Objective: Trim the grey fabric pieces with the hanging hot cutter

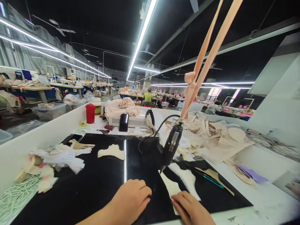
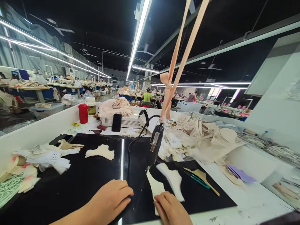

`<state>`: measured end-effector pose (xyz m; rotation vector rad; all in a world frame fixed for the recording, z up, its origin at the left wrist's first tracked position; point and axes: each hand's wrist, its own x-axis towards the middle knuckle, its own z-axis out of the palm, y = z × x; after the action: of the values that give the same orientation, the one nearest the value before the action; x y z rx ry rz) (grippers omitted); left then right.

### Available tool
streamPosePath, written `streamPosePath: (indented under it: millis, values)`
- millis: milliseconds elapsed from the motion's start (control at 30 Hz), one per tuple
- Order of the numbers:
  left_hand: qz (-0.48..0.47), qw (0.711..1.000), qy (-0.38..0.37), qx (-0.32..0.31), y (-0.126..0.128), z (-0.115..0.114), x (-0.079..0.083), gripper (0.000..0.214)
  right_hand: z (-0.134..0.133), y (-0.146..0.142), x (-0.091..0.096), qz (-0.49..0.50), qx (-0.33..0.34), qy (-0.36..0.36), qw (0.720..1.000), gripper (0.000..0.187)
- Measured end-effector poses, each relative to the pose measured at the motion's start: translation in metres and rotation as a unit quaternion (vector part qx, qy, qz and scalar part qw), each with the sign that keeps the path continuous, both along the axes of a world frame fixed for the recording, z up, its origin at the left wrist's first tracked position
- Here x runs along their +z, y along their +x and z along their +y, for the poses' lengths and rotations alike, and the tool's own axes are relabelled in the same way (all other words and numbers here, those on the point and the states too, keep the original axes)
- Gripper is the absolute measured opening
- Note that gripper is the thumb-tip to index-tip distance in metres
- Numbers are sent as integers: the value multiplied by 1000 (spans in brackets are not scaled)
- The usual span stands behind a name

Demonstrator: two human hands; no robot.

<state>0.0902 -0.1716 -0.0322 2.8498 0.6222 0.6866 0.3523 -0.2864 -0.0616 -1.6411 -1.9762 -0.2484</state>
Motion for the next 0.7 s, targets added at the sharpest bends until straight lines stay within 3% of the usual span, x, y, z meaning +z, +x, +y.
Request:
streamPosePath:
  millis: [200, 467, 600, 700]
  values:
    - [24, 999, -3, -44, 33, -18, -4, 16, -1, -15, 9, 14, -18, -28, 999, 45]
    - [59, 997, 19, -44, 52, -26, -4, 11, -5, -16, 14, 38, -27, -43, 998, 45]
    - [72, 993, 82, -41, 54, -26, -11, 14, -10, -10, 13, 56, -23, -46, 997, 35]
    - [66, 988, 130, -45, 55, -26, -18, 16, -14, -6, 2, 42, -20, -15, 999, 31]
